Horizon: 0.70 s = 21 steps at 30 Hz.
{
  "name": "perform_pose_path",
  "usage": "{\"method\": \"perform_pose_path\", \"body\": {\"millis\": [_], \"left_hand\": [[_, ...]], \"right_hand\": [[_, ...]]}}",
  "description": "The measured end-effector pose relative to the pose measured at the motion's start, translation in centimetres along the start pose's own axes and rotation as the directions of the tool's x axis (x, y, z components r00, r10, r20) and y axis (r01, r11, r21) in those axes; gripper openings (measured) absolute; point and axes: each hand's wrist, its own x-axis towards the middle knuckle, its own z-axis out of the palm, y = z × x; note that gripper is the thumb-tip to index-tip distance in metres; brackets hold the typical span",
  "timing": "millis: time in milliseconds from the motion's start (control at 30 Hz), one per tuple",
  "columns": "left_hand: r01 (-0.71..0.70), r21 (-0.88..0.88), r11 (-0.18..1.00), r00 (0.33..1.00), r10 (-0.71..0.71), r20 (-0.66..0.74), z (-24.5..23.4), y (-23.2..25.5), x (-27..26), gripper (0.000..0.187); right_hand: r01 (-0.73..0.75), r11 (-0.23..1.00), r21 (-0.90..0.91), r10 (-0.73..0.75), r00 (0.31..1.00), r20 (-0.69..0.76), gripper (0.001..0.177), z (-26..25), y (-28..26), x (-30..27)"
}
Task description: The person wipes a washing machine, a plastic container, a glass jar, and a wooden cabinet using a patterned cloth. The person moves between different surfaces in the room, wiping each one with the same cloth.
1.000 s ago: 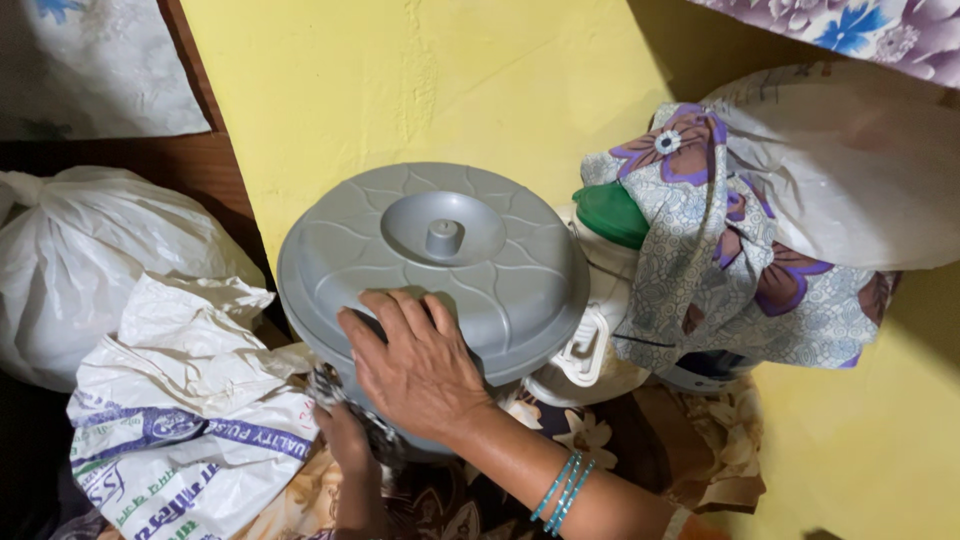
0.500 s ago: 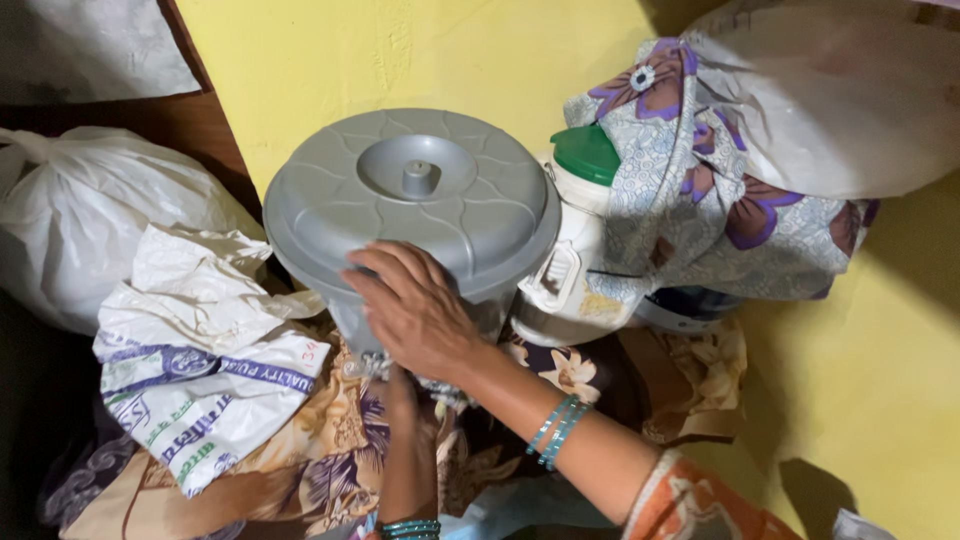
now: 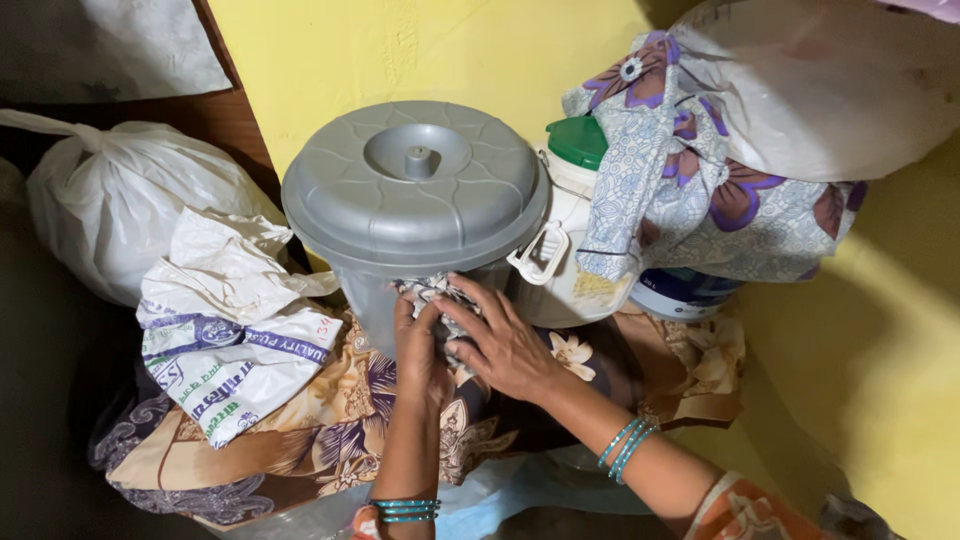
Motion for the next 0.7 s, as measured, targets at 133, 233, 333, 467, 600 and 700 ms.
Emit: {"method": "perform_pose_path", "body": {"millis": [133, 233, 333, 467, 600, 700], "left_hand": [[0.110, -0.023, 0.994, 0.973, -0.103, 0.205, -0.5, 0.6, -0.4, 0.034], [0.169, 0.164, 0.972, 0.948, -0.206, 0.243, -0.5, 0.7, -1.3, 0.043], [0.262, 0.368, 0.892, 0.949, -0.308, 0.071, -0.1, 1.0, -1.9, 0.056], [0.196, 0.405, 0.893, 0.975, -0.223, 0.019, -1.8, 2.3, -2.1, 0.064], [0.233, 0.381, 0.895, 0.973, -0.215, -0.089, -4.4, 3.0, -1.7, 0.057], [0.200, 0.327, 0.924, 0.979, -0.200, -0.034, -6.7, 3.7, -1.2, 0.049]], "right_hand": [[-0.117, 0.988, 0.106, 0.114, 0.993, 0.033, 0.073, 1.0, 0.5, -0.5], [-0.341, 0.917, 0.205, 0.335, 0.940, 0.068, 0.069, 3.1, 2.3, -1.4], [-0.440, 0.845, 0.303, 0.498, 0.854, -0.152, 0.062, 4.9, 4.9, -2.2], [-0.423, 0.650, 0.632, 0.738, 0.550, -0.390, 0.062, 6.5, 6.4, -2.2], [-0.419, 0.348, 0.839, 0.906, 0.378, -0.188, 0.086, 9.9, 3.9, 1.2], [-0.505, 0.463, 0.728, 0.874, 0.397, -0.280, 0.097, 12.2, 1.1, 4.3]]}}
